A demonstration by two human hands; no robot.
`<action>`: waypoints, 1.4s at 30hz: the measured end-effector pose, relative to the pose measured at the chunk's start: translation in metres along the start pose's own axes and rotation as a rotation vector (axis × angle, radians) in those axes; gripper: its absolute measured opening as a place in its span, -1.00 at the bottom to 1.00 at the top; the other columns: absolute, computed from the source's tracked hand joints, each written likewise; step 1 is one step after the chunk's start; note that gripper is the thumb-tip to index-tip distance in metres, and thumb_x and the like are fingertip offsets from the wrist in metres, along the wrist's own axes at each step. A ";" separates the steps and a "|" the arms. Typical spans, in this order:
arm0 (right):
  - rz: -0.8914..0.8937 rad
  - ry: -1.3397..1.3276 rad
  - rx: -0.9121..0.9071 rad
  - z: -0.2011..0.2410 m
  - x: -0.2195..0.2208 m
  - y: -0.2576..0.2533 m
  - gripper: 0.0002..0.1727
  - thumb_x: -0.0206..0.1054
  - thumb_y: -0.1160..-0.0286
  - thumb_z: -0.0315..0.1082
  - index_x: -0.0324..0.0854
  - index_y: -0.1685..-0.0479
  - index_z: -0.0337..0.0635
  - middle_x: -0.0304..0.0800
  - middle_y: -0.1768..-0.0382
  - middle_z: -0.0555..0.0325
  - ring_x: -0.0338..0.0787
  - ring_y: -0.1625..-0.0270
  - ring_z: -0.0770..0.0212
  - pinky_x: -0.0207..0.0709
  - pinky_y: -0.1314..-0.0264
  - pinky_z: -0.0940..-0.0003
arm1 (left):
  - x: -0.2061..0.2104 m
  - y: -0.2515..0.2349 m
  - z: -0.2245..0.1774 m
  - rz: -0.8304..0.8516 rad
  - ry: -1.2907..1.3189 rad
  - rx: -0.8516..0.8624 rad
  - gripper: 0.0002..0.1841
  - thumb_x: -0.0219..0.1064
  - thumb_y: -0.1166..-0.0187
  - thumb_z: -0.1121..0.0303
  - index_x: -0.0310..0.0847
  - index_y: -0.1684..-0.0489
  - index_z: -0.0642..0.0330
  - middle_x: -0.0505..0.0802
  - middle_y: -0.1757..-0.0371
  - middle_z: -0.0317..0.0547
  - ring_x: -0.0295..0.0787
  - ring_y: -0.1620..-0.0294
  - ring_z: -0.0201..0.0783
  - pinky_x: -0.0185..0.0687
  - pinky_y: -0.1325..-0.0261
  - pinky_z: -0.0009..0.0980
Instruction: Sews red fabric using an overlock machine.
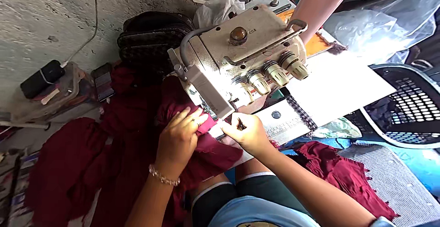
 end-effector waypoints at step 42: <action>0.205 0.351 -0.397 0.050 0.019 0.036 -0.77 0.32 -0.57 -0.29 0.81 -0.05 -0.09 0.81 0.21 0.26 0.66 0.30 0.55 0.55 0.24 0.66 | -0.035 0.060 0.016 -0.186 -0.108 -0.296 -0.60 0.34 -0.46 -0.17 0.90 0.08 -0.12 0.85 0.08 -0.17 0.75 -0.05 -0.11 0.10 -0.41 0.28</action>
Point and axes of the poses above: each hand's wrist, its own y-axis away from the middle knuckle, its own x-axis out of the palm, z = x × y, the point moved 7 cm from there along -y, towards the middle knuckle
